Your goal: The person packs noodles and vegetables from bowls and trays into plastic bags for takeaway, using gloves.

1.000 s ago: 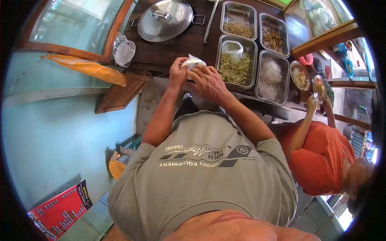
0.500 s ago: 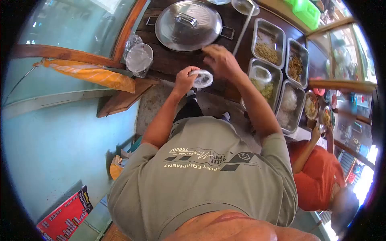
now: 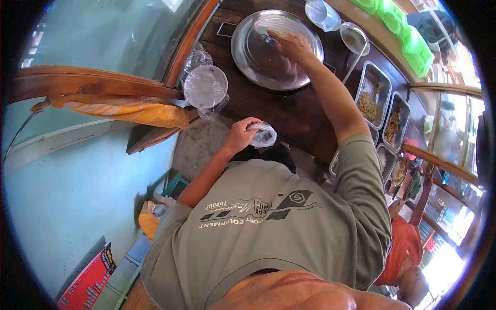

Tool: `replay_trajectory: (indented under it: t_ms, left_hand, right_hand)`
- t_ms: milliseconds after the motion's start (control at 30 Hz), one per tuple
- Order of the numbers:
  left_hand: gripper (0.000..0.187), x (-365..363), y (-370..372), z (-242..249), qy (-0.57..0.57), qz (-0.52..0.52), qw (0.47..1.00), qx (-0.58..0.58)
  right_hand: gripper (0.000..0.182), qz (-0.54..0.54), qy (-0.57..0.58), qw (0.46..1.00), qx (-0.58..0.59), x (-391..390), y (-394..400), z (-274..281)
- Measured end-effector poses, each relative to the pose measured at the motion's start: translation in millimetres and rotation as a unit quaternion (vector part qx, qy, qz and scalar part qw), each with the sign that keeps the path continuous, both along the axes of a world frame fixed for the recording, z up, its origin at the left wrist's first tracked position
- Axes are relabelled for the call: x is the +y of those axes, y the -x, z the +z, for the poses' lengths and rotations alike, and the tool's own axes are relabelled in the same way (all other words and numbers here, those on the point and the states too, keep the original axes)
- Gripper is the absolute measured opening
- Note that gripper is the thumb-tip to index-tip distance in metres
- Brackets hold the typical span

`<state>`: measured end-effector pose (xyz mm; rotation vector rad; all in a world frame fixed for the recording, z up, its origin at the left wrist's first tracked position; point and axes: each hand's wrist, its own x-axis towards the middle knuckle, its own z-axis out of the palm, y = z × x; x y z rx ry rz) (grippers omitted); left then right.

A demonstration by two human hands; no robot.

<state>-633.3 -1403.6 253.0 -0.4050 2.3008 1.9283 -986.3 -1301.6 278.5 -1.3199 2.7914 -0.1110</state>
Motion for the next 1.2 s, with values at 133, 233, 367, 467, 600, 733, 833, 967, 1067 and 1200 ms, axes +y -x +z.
replay_trajectory:
  t_ms: [133,233,367,467,600,733,833,967,1067,1200]
  left_hand:
    - [0.023,-6,-1,-4,-0.016,0.024,1.000,-0.001]
    - [0.022,-6,-7,-6,-0.006,0.023,1.000,0.010]
    - [0.023,-8,-9,-4,-0.005,0.029,0.999,-0.011]
    - [0.024,-6,-8,-9,0.003,0.024,1.000,-0.012]
    - [0.024,0,-3,-4,-0.002,0.030,0.999,-0.014]
    - [0.025,1,-4,2,-0.016,0.038,0.999,-0.020]
    - [0.025,0,-8,-1,-0.011,0.043,0.999,-0.013]
    - [0.027,-2,-13,-1,-0.006,0.061,0.998,0.002]
    - [0.028,-5,-14,3,-0.030,0.052,0.998,-0.002]
    - [0.030,-10,-11,7,-0.033,0.045,0.998,0.001]
  right_hand:
    - [0.063,-0.009,0.023,0.999,0.026,3,-10,11]
    - [0.063,0.002,0.049,0.998,0.038,6,-10,8]
    - [0.065,0.022,0.108,0.992,0.055,15,-4,14]
    - [0.068,0.031,0.126,0.989,0.064,17,-4,26]
    - [0.067,0.045,0.127,0.990,0.051,2,9,17]
    - [0.059,0.036,0.073,0.996,0.033,-31,16,22]
    - [0.057,0.043,0.052,0.998,0.007,-55,23,25]
    - [0.056,0.063,0.022,0.997,0.029,-89,25,27]
    - [0.053,0.053,-0.030,0.998,0.019,-115,25,31]
    - [0.051,0.075,0.019,0.996,0.037,-143,32,15]
